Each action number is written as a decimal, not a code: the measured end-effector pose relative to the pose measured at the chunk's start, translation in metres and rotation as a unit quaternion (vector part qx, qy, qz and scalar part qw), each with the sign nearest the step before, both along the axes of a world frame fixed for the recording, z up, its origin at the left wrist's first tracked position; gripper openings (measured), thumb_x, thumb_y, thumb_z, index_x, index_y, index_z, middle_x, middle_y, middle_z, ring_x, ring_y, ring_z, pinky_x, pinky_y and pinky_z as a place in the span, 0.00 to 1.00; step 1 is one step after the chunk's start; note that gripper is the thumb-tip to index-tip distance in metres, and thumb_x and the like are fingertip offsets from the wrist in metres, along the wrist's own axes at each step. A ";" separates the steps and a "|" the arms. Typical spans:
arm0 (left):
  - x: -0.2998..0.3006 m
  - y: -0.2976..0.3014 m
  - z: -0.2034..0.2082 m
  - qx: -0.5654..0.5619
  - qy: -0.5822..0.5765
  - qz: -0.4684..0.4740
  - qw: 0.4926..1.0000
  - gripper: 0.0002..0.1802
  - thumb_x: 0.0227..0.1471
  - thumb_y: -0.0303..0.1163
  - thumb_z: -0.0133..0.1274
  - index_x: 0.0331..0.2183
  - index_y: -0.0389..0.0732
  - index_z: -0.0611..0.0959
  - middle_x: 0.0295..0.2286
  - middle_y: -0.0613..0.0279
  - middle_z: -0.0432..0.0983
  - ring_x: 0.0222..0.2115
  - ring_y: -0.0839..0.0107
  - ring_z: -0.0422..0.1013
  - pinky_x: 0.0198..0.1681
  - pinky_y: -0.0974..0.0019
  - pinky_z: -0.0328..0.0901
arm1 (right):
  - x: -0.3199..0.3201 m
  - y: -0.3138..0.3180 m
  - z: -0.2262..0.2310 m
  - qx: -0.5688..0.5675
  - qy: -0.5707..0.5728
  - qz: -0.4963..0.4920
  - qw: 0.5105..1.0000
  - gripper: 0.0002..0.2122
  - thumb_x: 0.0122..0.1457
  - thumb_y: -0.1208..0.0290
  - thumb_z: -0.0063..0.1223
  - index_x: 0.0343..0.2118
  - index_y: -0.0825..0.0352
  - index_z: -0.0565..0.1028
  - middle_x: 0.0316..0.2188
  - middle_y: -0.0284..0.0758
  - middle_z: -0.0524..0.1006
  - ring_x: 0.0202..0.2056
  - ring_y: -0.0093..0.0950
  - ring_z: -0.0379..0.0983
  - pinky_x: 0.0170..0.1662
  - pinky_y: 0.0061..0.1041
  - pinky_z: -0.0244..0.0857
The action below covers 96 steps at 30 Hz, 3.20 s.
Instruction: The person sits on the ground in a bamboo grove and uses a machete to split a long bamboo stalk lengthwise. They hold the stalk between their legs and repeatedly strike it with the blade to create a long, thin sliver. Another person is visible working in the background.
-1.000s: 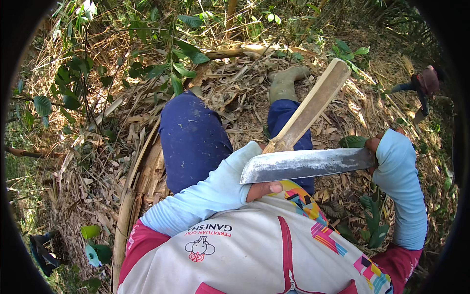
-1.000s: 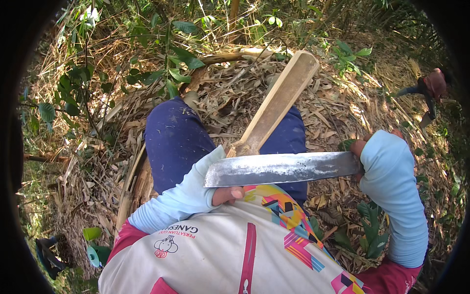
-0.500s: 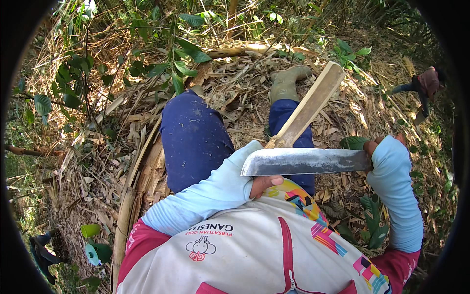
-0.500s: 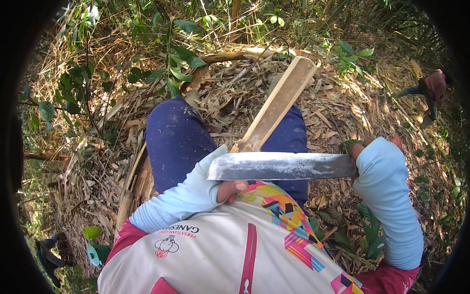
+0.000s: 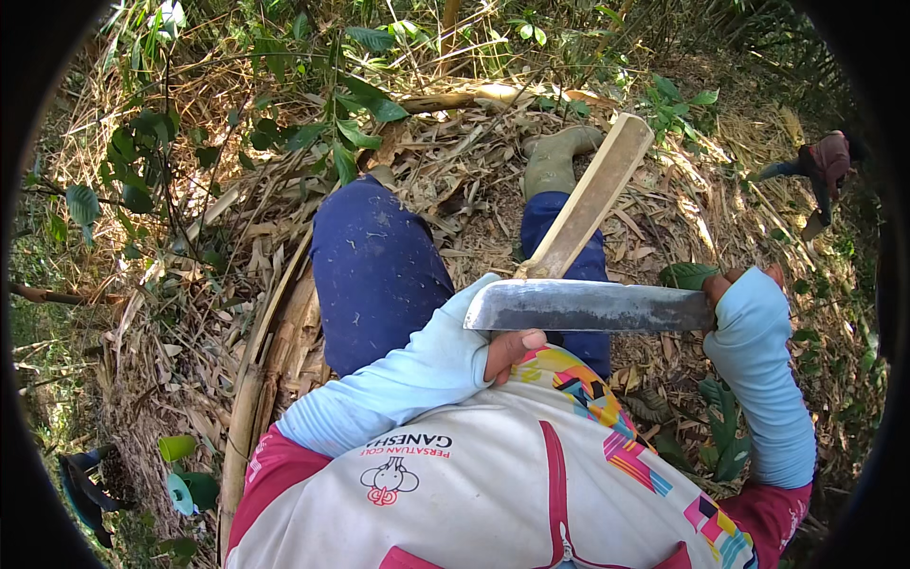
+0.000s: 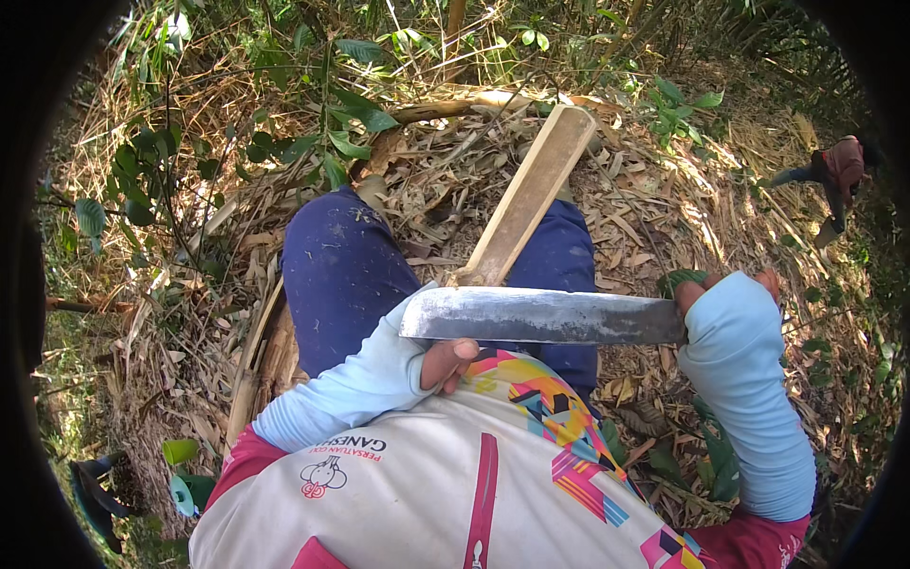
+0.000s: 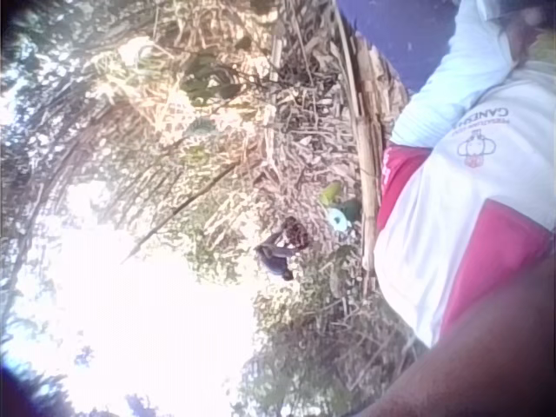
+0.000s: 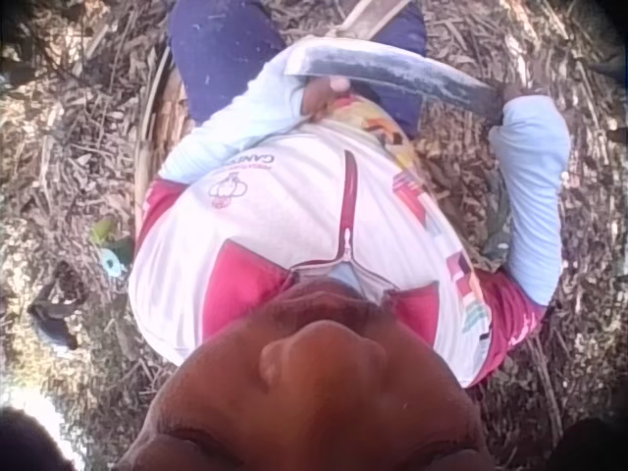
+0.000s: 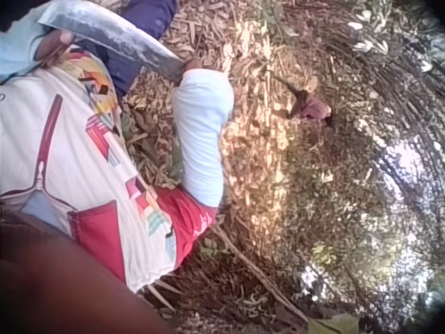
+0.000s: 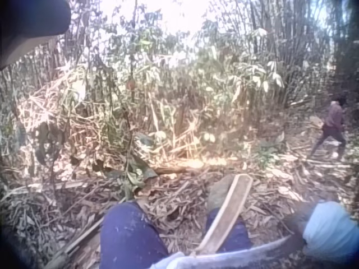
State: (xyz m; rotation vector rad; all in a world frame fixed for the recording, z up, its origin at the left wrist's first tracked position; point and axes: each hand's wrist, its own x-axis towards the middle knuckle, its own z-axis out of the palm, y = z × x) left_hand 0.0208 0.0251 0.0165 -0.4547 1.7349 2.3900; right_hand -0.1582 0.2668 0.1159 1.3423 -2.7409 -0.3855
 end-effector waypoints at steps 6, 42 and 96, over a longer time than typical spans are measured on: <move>-0.001 0.002 0.000 0.008 -0.003 0.020 1.000 0.21 0.55 0.41 0.58 0.44 0.38 0.71 0.23 0.66 0.71 0.16 0.82 0.65 0.18 0.76 0.62 | 0.004 0.001 -0.002 0.003 0.016 0.000 1.000 0.14 0.36 0.68 0.64 0.28 0.62 0.74 0.22 0.36 0.72 0.30 0.41 0.71 0.46 0.50 0.59; -0.013 -0.002 -0.037 -0.017 0.126 0.220 0.967 0.31 0.61 0.51 0.42 0.51 0.33 0.68 0.38 0.57 0.74 0.38 0.72 0.71 0.43 0.71 0.65 | 0.066 -0.107 -0.118 -0.542 -0.611 -0.067 0.573 0.16 0.50 0.74 0.68 0.34 0.66 0.67 0.27 0.30 0.75 0.26 0.15 0.70 0.27 0.15 0.66; -0.003 -0.082 0.086 -0.633 0.273 -0.135 0.712 0.06 0.40 0.26 0.62 0.27 0.41 0.84 0.24 0.57 0.76 0.27 0.56 0.75 0.29 0.60 0.69 | 0.082 -0.114 -0.102 -0.432 -0.578 -0.020 0.692 0.13 0.47 0.73 0.67 0.30 0.67 0.70 0.18 0.25 0.69 0.20 0.12 0.61 0.21 0.17 0.57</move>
